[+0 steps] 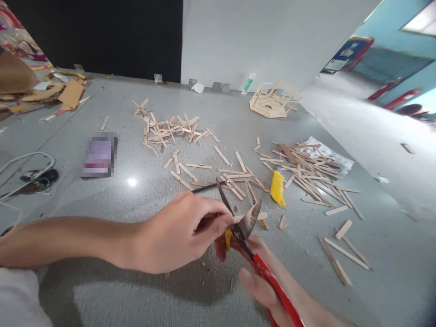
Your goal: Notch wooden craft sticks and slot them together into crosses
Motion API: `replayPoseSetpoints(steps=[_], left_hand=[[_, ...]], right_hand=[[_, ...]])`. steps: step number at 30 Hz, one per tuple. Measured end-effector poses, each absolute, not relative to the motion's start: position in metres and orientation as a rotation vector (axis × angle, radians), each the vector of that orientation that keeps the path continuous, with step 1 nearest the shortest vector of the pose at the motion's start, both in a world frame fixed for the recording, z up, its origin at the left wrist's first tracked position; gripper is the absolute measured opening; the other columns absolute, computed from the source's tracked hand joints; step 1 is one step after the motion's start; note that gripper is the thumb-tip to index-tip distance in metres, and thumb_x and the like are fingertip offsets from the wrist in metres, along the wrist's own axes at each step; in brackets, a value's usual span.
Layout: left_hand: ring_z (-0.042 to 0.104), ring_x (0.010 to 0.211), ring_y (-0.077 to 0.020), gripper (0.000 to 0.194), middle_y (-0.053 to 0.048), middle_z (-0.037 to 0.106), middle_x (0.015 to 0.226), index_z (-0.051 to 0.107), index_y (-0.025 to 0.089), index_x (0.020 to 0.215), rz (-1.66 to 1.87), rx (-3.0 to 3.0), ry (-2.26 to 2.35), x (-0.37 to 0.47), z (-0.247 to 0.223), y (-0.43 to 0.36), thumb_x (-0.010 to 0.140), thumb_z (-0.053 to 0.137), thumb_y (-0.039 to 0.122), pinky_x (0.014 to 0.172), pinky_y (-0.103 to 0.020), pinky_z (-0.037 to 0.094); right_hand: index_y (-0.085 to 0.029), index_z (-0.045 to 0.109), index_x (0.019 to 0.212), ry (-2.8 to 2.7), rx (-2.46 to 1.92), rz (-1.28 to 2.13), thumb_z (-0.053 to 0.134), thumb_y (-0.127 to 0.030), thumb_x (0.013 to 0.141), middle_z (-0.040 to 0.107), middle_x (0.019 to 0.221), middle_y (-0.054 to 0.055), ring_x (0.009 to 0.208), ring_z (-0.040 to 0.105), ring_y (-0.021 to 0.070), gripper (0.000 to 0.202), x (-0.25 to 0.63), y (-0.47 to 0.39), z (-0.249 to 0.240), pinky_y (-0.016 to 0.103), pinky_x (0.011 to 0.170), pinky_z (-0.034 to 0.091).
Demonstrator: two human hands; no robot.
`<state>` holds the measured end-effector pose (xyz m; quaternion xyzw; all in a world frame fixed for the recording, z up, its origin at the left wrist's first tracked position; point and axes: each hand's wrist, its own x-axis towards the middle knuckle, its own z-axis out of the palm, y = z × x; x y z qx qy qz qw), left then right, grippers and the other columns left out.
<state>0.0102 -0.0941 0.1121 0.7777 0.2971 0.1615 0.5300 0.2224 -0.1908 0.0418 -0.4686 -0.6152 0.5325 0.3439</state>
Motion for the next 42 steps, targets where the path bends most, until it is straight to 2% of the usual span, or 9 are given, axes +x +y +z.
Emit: replayPoseSetpoints(steps=[2,4,8,14,19,23,27,35,42], left_hand=[[0.049,0.052,-0.0049,0.032,0.003,0.068,0.069,0.075,0.016,0.084,0.360,1.809,0.722,0.010,0.112,-0.093,0.104,0.051,0.023,0.052,-0.017,0.036],[0.048,0.053,-0.0054,0.032,0.003,0.067,0.069,0.074,0.016,0.085,0.360,1.783,0.728,0.011,0.112,-0.093,0.104,0.050,0.024,0.051,-0.017,0.035],[0.050,0.054,-0.0053,0.029,0.003,0.069,0.073,0.074,0.016,0.088,0.381,1.779,0.728,0.011,0.110,-0.094,0.104,0.051,0.023,0.050,-0.017,0.034],[0.052,0.054,-0.0050,0.035,0.003,0.068,0.070,0.070,0.015,0.081,0.446,1.841,0.718,0.011,0.109,-0.095,0.106,0.048,0.024,0.051,-0.016,0.035],[0.054,0.054,-0.0053,0.030,0.003,0.070,0.071,0.071,0.016,0.084,0.468,1.856,0.718,0.011,0.112,-0.094,0.105,0.049,0.020,0.052,-0.017,0.037],[0.055,0.053,-0.0049,0.031,0.003,0.070,0.069,0.070,0.015,0.080,0.457,1.847,0.702,0.012,0.113,-0.095,0.104,0.050,0.018,0.052,-0.016,0.038],[0.055,0.052,-0.0054,0.031,0.003,0.068,0.067,0.069,0.015,0.081,0.468,1.859,0.716,0.013,0.111,-0.096,0.104,0.049,0.019,0.050,-0.016,0.036],[0.053,0.050,-0.0050,0.032,0.003,0.067,0.066,0.067,0.016,0.079,0.481,1.864,0.716,0.013,0.108,-0.097,0.105,0.048,0.021,0.049,-0.016,0.036],[0.055,0.052,-0.0066,0.029,0.003,0.066,0.064,0.067,0.016,0.085,0.497,1.885,0.732,0.012,0.106,-0.096,0.106,0.048,0.023,0.049,-0.017,0.036]], right_hand=[[-0.042,0.068,0.126,-1.580,-1.150,1.407,0.058,-0.074,0.087,0.074,0.107,0.001,0.114,0.068,0.0365,0.051,0.221,-0.190,0.032,0.045,0.089,0.060],[-0.045,0.065,0.131,-1.555,-1.093,1.451,0.058,-0.074,0.087,0.075,0.108,0.000,0.117,0.068,0.0369,0.054,0.220,-0.190,0.024,0.044,0.087,0.061],[-0.045,0.065,0.131,-1.501,-1.030,1.477,0.061,-0.070,0.088,0.075,0.110,0.000,0.119,0.068,0.0365,0.051,0.217,-0.191,0.017,0.043,0.086,0.062],[-0.041,0.065,0.133,-1.387,-0.929,1.410,0.067,-0.063,0.089,0.075,0.111,0.002,0.120,0.067,0.0357,0.049,0.214,-0.194,0.017,0.043,0.090,0.062],[-0.049,0.060,0.135,-1.447,-0.944,1.413,0.065,-0.070,0.084,0.075,0.110,-0.005,0.118,0.068,0.0361,0.054,0.216,-0.194,0.013,0.046,0.087,0.062],[-0.050,0.060,0.135,-1.502,-1.004,1.374,0.059,-0.071,0.087,0.075,0.111,-0.003,0.117,0.068,0.0378,0.052,0.220,-0.194,0.011,0.048,0.086,0.062],[-0.050,0.057,0.139,-1.520,-1.019,1.372,0.055,-0.074,0.087,0.075,0.110,-0.003,0.118,0.068,0.0376,0.057,0.220,-0.194,0.011,0.047,0.085,0.063],[-0.048,0.063,0.135,-1.591,-0.990,1.510,0.050,-0.076,0.089,0.077,0.104,-0.001,0.113,0.071,0.0373,0.055,0.215,-0.187,0.018,0.046,0.078,0.064],[-0.049,0.064,0.128,-1.550,-0.967,1.483,0.047,-0.079,0.087,0.076,0.097,-0.003,0.104,0.073,0.0362,0.054,0.208,-0.185,0.008,0.044,0.072,0.063]])
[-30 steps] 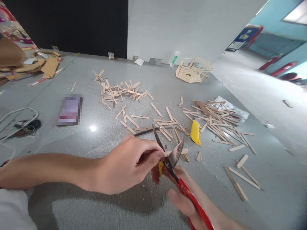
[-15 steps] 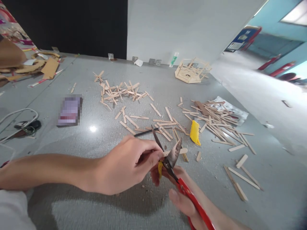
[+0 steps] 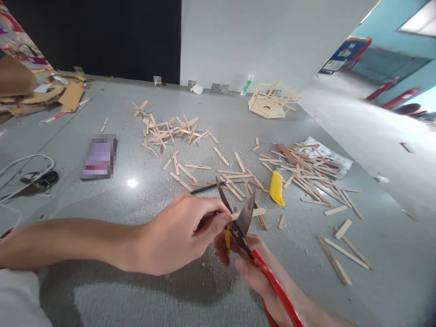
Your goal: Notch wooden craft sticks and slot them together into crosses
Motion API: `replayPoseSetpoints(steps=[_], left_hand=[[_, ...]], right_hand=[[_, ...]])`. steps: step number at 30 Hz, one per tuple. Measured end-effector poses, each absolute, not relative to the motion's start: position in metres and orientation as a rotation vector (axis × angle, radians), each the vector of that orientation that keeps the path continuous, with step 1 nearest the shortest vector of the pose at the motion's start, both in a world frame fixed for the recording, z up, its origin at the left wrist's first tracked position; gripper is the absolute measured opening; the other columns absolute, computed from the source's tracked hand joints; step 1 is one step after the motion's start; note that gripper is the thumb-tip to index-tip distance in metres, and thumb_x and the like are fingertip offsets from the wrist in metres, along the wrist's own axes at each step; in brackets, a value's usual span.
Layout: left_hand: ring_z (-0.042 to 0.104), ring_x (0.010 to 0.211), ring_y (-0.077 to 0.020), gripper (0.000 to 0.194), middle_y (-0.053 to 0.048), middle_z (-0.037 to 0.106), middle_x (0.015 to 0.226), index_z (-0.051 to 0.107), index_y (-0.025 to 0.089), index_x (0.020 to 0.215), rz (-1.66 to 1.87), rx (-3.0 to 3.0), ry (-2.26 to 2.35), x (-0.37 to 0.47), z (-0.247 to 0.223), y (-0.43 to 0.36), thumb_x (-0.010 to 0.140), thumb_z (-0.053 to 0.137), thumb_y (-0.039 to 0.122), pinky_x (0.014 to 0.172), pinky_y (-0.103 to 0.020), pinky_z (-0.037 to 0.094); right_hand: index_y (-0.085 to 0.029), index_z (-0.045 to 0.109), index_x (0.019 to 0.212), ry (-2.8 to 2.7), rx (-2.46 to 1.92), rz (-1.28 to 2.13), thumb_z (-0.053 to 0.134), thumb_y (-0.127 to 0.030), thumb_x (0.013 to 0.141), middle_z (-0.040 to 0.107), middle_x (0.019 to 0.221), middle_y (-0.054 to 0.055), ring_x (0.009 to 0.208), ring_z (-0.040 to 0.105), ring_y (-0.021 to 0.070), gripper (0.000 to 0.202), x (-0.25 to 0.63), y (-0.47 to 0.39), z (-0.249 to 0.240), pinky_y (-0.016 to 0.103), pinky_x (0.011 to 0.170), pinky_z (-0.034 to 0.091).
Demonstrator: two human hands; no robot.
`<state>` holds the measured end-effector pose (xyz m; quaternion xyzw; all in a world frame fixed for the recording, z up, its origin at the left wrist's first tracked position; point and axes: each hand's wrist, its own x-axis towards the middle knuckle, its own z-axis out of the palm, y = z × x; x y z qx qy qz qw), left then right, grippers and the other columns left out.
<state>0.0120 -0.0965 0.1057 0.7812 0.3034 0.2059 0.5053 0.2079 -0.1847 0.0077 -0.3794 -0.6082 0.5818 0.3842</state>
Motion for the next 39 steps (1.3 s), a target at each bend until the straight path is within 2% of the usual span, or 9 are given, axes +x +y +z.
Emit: replayPoseSetpoints(steps=[6,12,16,22,27,30,35,39], left_hand=[[0.055,0.051,-0.0062,0.032,0.003,0.067,0.063,0.067,0.016,0.083,0.519,1.901,0.719,0.013,0.106,-0.096,0.106,0.046,0.022,0.050,-0.017,0.037],[0.054,0.052,-0.0062,0.032,0.003,0.068,0.065,0.067,0.015,0.083,0.515,1.916,0.711,0.013,0.105,-0.096,0.106,0.046,0.022,0.050,-0.017,0.036],[0.053,0.051,-0.0054,0.030,0.002,0.069,0.066,0.067,0.015,0.083,0.505,1.900,0.720,0.012,0.106,-0.096,0.105,0.047,0.021,0.049,-0.016,0.035],[0.052,0.051,-0.0061,0.031,0.002,0.068,0.067,0.068,0.015,0.082,0.480,1.861,0.712,0.012,0.109,-0.095,0.105,0.048,0.022,0.048,-0.017,0.035],[0.056,0.058,-0.0073,0.031,0.001,0.071,0.073,0.070,0.015,0.084,0.491,1.873,0.695,0.011,0.108,-0.093,0.105,0.048,0.022,0.053,-0.018,0.037],[0.056,0.058,-0.0069,0.031,0.001,0.071,0.073,0.071,0.015,0.084,0.486,1.860,0.695,0.011,0.107,-0.093,0.105,0.048,0.021,0.053,-0.017,0.036],[0.056,0.057,-0.0058,0.034,0.002,0.070,0.070,0.071,0.015,0.082,0.470,1.820,0.686,0.013,0.110,-0.092,0.105,0.047,0.020,0.050,-0.017,0.034],[0.056,0.057,-0.0062,0.034,0.002,0.071,0.071,0.071,0.015,0.081,0.469,1.824,0.693,0.013,0.111,-0.092,0.105,0.047,0.019,0.050,-0.017,0.034]], right_hand=[[-0.039,0.070,0.112,-1.518,-1.070,1.482,0.044,-0.075,0.092,0.074,0.084,0.000,0.088,0.075,0.0313,0.049,0.214,-0.186,0.018,0.038,0.066,0.063],[-0.039,0.072,0.104,-1.516,-1.026,1.391,0.041,-0.072,0.093,0.072,0.074,-0.003,0.080,0.074,0.0287,0.046,0.210,-0.183,0.015,0.035,0.060,0.062],[-0.041,0.071,0.109,-1.547,-1.066,1.384,0.042,-0.071,0.094,0.073,0.078,-0.002,0.083,0.075,0.0296,0.044,0.211,-0.186,0.011,0.036,0.061,0.062],[-0.051,0.058,0.136,-1.621,-1.062,1.466,0.050,-0.076,0.089,0.076,0.104,-0.003,0.105,0.073,0.0345,0.053,0.230,-0.188,0.012,0.043,0.076,0.063],[-0.052,0.057,0.138,-1.584,-0.974,1.405,0.054,-0.078,0.086,0.075,0.105,-0.002,0.107,0.072,0.0361,0.058,0.228,-0.186,0.012,0.044,0.077,0.063],[-0.047,0.062,0.134,-1.600,-1.097,1.442,0.053,-0.079,0.088,0.074,0.106,0.000,0.107,0.072,0.0357,0.057,0.227,-0.188,0.022,0.045,0.081,0.061],[-0.026,0.062,0.133,-1.549,-1.239,1.443,0.053,-0.064,0.098,0.069,0.114,0.013,0.107,0.066,0.0323,0.052,0.226,-0.196,0.039,0.051,0.095,0.055],[-0.024,0.060,0.134,-1.539,-1.224,1.465,0.050,-0.061,0.102,0.065,0.117,0.013,0.112,0.061,0.0306,0.050,0.225,-0.199,0.039,0.051,0.100,0.049]])
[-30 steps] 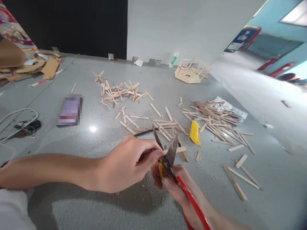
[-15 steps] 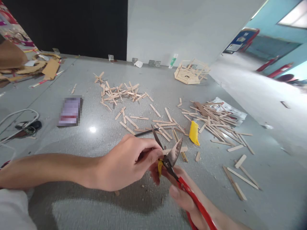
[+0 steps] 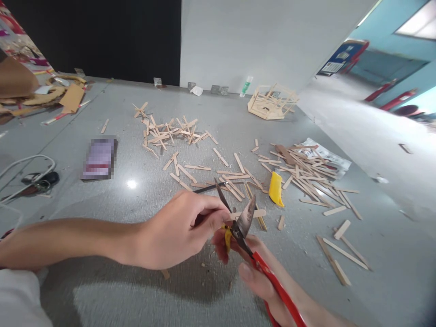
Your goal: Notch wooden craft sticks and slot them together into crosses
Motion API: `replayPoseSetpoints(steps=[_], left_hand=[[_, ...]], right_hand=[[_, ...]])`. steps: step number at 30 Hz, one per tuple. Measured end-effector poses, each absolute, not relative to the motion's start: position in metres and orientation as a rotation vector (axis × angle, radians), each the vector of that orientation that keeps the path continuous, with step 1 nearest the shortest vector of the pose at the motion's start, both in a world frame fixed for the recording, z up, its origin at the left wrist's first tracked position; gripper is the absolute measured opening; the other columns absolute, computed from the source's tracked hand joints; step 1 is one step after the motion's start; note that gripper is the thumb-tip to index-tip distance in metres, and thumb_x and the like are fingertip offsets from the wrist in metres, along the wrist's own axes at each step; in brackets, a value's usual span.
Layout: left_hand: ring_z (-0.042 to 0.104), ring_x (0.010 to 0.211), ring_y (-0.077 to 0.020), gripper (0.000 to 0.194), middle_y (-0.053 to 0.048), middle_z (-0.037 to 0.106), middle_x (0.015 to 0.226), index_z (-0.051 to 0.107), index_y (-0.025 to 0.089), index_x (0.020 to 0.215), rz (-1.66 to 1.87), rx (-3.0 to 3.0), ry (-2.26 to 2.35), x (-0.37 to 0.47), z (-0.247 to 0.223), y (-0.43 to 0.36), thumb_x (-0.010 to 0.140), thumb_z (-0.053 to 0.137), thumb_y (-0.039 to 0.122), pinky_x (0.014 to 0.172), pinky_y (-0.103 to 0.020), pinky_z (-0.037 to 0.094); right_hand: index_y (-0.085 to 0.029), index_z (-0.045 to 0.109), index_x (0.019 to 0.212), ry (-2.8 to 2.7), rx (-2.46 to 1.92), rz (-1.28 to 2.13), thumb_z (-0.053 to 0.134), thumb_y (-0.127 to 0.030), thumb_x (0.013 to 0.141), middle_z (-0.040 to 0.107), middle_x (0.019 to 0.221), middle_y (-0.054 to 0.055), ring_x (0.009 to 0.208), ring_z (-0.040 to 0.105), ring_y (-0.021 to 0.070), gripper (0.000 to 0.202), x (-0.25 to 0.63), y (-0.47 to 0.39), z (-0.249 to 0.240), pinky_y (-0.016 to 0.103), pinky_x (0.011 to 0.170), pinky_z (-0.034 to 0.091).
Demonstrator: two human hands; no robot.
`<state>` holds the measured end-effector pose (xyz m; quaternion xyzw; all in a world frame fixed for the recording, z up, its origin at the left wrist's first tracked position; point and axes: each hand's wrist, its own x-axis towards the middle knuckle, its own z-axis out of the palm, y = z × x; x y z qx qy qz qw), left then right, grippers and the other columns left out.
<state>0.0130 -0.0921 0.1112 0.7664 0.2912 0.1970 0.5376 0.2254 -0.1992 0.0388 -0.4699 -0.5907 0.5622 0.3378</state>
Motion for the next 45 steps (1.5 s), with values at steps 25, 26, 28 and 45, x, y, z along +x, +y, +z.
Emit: replayPoseSetpoints(steps=[25,26,28,45], left_hand=[[0.050,0.051,-0.0027,0.034,0.005,0.067,0.062,0.065,0.015,0.076,0.526,1.940,0.679,0.015,0.107,-0.093,0.104,0.047,0.017,0.049,-0.015,0.031],[0.050,0.050,-0.0027,0.034,0.005,0.067,0.061,0.065,0.015,0.076,0.529,1.944,0.684,0.015,0.107,-0.093,0.105,0.047,0.017,0.048,-0.016,0.030],[0.047,0.049,-0.0029,0.033,0.005,0.065,0.060,0.065,0.015,0.078,0.531,1.953,0.696,0.014,0.107,-0.094,0.105,0.047,0.019,0.048,-0.016,0.029],[0.036,0.054,-0.0049,0.027,0.006,0.048,0.062,0.069,0.013,0.087,0.496,1.998,0.778,0.012,0.101,-0.094,0.101,0.048,0.021,0.052,-0.016,0.030]], right_hand=[[-0.021,0.062,0.092,-1.575,-1.322,1.371,0.044,-0.060,0.104,0.059,0.085,0.006,0.078,0.054,0.0212,0.045,0.216,-0.190,0.048,0.035,0.070,0.048],[-0.021,0.062,0.090,-1.571,-1.309,1.381,0.046,-0.061,0.103,0.058,0.081,0.005,0.074,0.052,0.0201,0.045,0.215,-0.188,0.049,0.034,0.066,0.047],[-0.022,0.063,0.089,-1.565,-1.290,1.402,0.050,-0.062,0.100,0.057,0.075,0.003,0.067,0.051,0.0187,0.043,0.214,-0.186,0.049,0.033,0.062,0.047],[-0.030,0.062,0.079,-1.369,-1.067,1.459,0.048,-0.061,0.096,0.051,0.060,-0.001,0.057,0.056,0.0178,0.038,0.210,-0.187,0.019,0.023,0.043,0.038]])
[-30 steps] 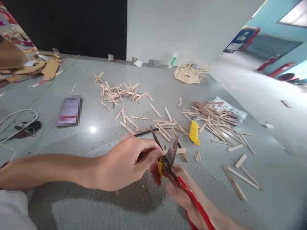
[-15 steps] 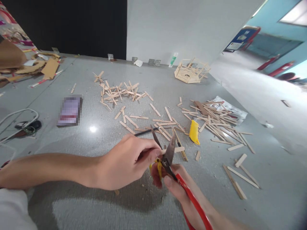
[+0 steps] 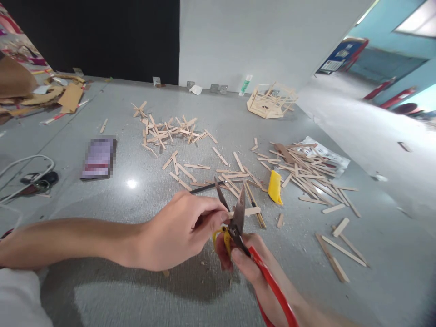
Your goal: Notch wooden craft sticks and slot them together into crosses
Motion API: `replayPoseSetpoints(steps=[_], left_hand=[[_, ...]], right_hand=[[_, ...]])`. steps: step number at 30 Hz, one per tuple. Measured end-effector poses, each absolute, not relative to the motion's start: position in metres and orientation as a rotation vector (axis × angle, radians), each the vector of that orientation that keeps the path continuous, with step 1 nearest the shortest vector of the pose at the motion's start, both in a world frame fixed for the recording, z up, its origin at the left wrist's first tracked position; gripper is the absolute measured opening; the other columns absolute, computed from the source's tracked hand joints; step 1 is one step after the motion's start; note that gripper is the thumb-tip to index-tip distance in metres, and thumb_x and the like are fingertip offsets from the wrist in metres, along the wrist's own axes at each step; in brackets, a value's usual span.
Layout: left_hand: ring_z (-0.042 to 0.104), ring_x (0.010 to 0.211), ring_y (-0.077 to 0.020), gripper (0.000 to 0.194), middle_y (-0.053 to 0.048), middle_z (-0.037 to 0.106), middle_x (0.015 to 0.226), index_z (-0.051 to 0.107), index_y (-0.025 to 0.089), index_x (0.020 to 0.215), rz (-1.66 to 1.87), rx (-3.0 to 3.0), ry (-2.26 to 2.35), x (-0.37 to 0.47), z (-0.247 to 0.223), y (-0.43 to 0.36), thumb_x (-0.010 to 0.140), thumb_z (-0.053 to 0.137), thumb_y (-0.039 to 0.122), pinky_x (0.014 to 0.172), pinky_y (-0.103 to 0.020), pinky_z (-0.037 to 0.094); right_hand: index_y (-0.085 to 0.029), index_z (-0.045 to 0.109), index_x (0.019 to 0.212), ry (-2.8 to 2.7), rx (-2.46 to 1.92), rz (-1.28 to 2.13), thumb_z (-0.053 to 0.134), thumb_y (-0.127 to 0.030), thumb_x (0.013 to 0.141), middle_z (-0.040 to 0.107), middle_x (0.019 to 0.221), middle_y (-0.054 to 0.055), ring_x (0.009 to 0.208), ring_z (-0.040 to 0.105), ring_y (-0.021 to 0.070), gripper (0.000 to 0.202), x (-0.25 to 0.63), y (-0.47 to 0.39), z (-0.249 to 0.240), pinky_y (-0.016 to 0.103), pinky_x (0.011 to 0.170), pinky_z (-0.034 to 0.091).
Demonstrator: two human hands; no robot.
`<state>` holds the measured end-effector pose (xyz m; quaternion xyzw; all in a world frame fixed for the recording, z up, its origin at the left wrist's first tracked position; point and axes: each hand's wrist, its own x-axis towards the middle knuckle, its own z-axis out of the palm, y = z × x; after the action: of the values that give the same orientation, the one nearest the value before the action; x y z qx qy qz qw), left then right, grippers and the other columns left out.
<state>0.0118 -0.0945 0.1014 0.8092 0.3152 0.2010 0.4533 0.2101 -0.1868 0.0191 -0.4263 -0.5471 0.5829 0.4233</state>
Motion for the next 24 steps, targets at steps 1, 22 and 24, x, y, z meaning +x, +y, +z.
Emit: replayPoseSetpoints(steps=[1,22,24], left_hand=[[0.036,0.054,-0.0050,0.027,0.006,0.048,0.062,0.069,0.013,0.088,0.490,1.992,0.784,0.0118,0.1012,-0.0947,0.101,0.048,0.022,0.052,-0.016,0.030],[0.044,0.050,-0.0070,0.034,0.002,0.061,0.065,0.065,0.016,0.091,0.478,1.806,0.786,0.0141,0.1020,-0.0988,0.108,0.042,0.034,0.047,-0.019,0.030],[0.049,0.051,-0.0070,0.033,0.002,0.064,0.066,0.062,0.016,0.090,0.473,1.762,0.762,0.0152,0.1018,-0.0994,0.108,0.043,0.036,0.048,-0.018,0.032]], right_hand=[[-0.030,0.062,0.080,-1.367,-1.063,1.484,0.048,-0.061,0.097,0.051,0.060,-0.001,0.058,0.056,0.0179,0.038,0.2102,-0.1867,0.0189,0.023,0.042,0.038],[-0.040,0.067,0.105,-1.517,-1.055,1.495,0.039,-0.077,0.091,0.065,0.072,0.000,0.077,0.070,0.0268,0.049,0.2049,-0.1828,0.0158,0.029,0.050,0.053],[-0.042,0.067,0.112,-1.564,-1.082,1.492,0.042,-0.078,0.088,0.068,0.080,0.001,0.086,0.071,0.0306,0.050,0.2031,-0.1828,0.0159,0.033,0.054,0.055]])
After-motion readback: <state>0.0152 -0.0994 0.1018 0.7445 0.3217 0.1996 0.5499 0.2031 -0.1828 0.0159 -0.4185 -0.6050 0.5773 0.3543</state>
